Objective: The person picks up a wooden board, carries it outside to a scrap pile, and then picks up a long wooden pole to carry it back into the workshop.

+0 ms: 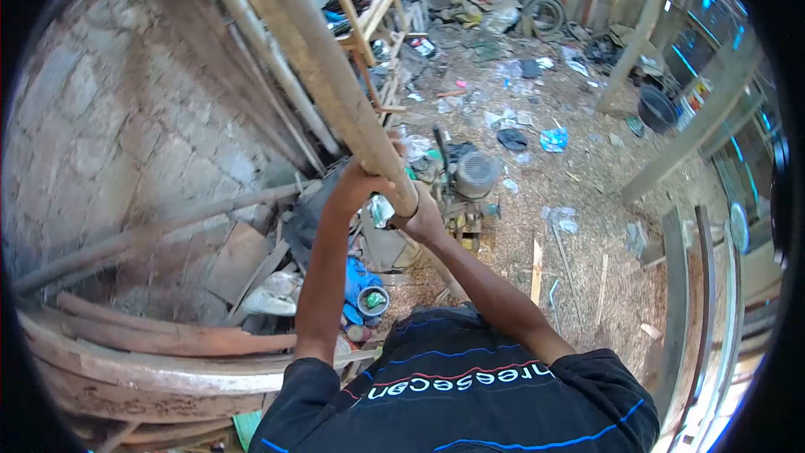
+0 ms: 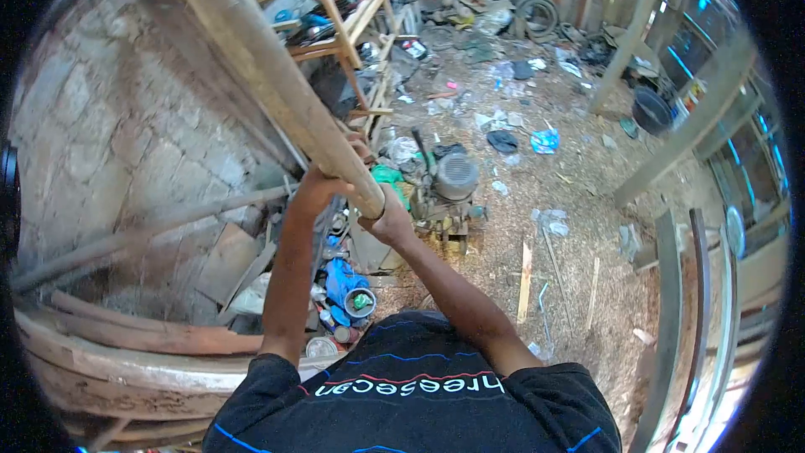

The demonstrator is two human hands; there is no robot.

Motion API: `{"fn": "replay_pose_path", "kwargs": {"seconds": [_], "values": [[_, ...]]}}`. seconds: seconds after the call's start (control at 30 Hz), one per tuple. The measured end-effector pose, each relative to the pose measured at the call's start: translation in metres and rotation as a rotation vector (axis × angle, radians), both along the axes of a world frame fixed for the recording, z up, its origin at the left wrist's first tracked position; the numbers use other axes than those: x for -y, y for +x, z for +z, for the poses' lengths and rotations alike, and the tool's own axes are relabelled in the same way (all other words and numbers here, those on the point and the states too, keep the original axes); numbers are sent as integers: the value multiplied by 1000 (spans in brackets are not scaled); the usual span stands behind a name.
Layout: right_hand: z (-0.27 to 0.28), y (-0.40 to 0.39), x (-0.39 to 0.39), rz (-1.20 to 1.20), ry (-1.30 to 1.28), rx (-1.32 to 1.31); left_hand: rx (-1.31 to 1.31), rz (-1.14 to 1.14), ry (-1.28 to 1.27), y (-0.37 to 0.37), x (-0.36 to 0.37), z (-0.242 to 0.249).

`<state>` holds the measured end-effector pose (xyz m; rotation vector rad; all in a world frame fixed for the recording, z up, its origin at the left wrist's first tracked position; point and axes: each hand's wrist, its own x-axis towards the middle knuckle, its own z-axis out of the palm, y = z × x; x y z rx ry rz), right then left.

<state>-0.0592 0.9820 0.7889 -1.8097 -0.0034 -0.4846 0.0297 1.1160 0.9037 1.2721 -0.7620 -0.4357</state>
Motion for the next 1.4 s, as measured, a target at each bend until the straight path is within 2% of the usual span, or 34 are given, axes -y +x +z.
{"fn": "replay_pose_path", "kwargs": {"seconds": [0.1,0.2,0.3,0.4,0.43,0.5,0.6,0.73,0.77,0.83,0.9,1.03,1.13,1.23,1.4], "values": [[-6,-18,37,-69,-34,-18,279,210,85,-8,13,31],[-13,-37,80,-152,-113,3,670,659,11,-29,38,59],[-30,-56,119,-233,-137,48,1115,998,-67,-50,69,74],[-34,-84,153,-300,-177,-6,1387,573,55,-73,106,92],[-35,-92,162,-312,-194,-37,1468,463,-9,-73,124,85],[-46,-106,185,-322,-231,-77,1602,263,286,-82,153,73],[-67,-126,213,-414,-275,-57,1741,103,624,-86,192,52],[-74,-160,252,-489,-283,-120,1793,-121,915,-96,233,44],[-77,-168,260,-538,-346,-121,1836,-122,901,-98,244,39],[-78,-180,275,-577,-327,-191,1943,-25,773,-84,271,6],[-81,-191,287,-597,-308,-254,1991,19,691,-84,293,-3],[-91,-194,311,-623,-308,-351,2042,-91,885,-71,343,-21],[-103,-195,324,-686,-301,-408,2002,-302,1053,-57,382,-30],[-111,-189,346,-692,-290,-467,1997,-475,1070,-34,424,-43],[-131,-164,400,-729,-307,-582,1994,-571,988,11,498,-81]]}}
